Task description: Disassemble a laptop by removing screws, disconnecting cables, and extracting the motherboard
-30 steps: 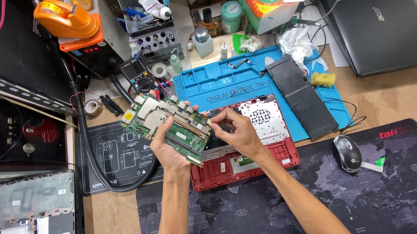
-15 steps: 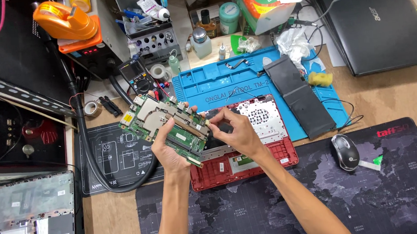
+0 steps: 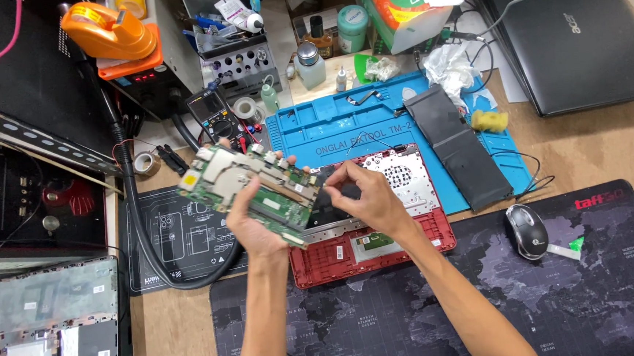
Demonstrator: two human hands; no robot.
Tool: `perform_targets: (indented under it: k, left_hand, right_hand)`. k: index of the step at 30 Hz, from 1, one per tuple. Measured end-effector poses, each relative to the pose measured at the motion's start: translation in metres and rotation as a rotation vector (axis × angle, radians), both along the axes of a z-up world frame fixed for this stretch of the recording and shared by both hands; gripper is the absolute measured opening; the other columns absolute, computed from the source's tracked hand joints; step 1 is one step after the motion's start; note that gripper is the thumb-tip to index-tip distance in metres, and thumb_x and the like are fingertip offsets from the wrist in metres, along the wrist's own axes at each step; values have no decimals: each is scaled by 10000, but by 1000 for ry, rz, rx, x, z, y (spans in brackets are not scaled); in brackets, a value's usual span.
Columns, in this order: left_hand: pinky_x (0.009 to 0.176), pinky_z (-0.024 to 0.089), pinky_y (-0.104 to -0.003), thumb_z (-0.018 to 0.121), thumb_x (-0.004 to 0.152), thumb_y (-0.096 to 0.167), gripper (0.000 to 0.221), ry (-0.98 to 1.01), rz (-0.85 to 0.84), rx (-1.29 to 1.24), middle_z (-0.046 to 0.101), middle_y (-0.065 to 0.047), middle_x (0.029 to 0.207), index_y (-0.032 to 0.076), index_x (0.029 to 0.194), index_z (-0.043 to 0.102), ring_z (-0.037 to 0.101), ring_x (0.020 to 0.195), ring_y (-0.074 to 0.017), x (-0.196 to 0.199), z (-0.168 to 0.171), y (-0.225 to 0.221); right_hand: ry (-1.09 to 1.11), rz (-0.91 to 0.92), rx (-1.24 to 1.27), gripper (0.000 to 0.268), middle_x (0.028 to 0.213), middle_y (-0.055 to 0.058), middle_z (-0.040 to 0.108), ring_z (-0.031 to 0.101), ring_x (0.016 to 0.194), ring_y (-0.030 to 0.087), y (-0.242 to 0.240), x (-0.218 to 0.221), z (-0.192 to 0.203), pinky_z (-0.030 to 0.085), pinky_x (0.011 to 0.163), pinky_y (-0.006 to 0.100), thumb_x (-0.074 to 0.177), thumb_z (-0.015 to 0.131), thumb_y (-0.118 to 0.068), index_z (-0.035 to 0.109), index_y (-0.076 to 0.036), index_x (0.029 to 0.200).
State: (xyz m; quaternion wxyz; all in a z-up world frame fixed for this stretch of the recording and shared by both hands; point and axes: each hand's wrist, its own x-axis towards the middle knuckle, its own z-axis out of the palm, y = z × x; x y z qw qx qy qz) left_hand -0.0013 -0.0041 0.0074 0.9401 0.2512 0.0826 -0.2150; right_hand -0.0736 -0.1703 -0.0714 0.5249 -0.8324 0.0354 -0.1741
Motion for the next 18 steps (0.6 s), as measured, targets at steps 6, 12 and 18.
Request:
perform_targets:
  k: [6, 12, 18]
  left_hand:
    - [997, 505, -676, 608, 796, 208, 510, 131, 2, 11, 661, -222, 1214, -38, 1242, 583, 668, 1092, -418, 1, 20, 12]
    - [838, 628, -480, 691, 841, 297, 321, 163, 93, 312, 722, -145, 1076, 78, 1076, 672, 741, 915, -299, 5, -115, 49]
    - [566, 605, -358, 725, 839, 265, 206, 123, 133, 284, 652, -88, 747, 142, 756, 583, 679, 606, -214, -31, -107, 61]
  right_hand:
    - [-25, -61, -36, 107, 846, 175, 759, 738, 816, 304, -31, 1, 5, 585, 812, 440, 942, 714, -71, 707, -24, 1038]
    - [37, -265, -160, 83, 838, -11, 782, 754, 811, 150, -72, 0, -3, 577, 823, 321, 1006, 709, -219, 773, -214, 1059]
    - [-42, -447, 322, 166, 987, 140, 776, 762, 840, 189, -104, 36, -10, 607, 849, 323, 971, 655, -166, 617, -69, 1100]
